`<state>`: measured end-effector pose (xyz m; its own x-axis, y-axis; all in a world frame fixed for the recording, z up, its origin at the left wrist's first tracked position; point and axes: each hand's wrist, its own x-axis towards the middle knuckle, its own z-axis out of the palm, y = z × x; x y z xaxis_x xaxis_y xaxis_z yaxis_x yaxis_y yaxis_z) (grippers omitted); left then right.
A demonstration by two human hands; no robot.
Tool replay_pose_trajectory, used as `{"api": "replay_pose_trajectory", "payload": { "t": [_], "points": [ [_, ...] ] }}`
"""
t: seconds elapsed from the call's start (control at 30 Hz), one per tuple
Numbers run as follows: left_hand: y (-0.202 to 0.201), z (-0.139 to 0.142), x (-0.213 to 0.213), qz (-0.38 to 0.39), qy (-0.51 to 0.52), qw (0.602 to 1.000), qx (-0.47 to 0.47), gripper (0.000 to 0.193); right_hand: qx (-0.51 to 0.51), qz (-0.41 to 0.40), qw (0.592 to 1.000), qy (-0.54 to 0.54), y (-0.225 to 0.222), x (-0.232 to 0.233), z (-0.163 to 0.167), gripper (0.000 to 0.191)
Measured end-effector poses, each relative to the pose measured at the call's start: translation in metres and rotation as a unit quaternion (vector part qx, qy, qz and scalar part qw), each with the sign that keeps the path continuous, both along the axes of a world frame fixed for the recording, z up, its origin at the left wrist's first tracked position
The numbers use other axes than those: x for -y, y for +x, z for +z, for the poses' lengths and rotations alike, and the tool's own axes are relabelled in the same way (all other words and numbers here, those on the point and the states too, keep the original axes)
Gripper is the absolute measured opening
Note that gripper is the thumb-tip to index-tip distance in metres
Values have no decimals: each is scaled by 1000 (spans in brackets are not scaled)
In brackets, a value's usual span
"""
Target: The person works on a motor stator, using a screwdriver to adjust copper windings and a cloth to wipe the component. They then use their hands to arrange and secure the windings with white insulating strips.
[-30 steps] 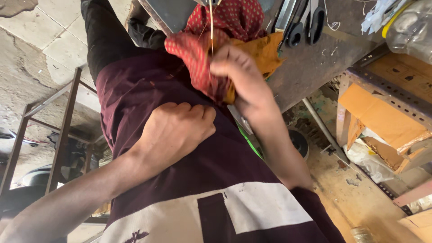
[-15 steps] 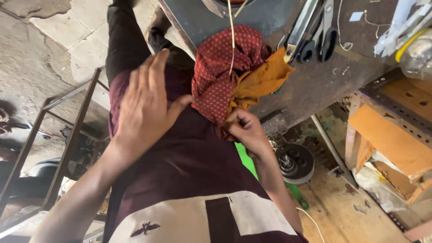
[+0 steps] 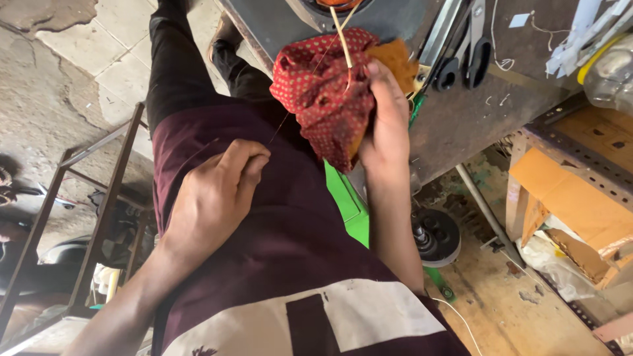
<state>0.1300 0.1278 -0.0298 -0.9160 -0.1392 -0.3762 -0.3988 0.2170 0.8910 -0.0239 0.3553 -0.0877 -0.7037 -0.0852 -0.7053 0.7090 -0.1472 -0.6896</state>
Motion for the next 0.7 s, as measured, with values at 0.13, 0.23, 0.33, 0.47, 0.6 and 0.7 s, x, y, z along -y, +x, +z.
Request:
{"api": "replay_pose_trajectory", "payload": {
  "t": [0.13,0.23,0.33,0.47,0.6,0.7],
  "points": [
    [-5,4,1,-10,-29,999,-18,10,-12,8,997,-82,-6,12,-3,22],
    [-7,2,-1,-43,-43,998,-19,16,7,25,997,-71,-3,18,-2,24],
    [-9,-4,-3,-82,-50,995,-20,23,17,28,998,-62,-1,25,-1,24],
    [-17,-14,-9,-120,-71,989,-39,25,23,36,997,-61,-5,33,6,27],
    [-21,-21,-15,-144,-75,985,-64,22,23,68,991,-112,-9,36,12,28],
    [-21,-23,-17,-149,-76,984,-62,21,26,73,992,-98,-10,38,11,26]
  ]
}}
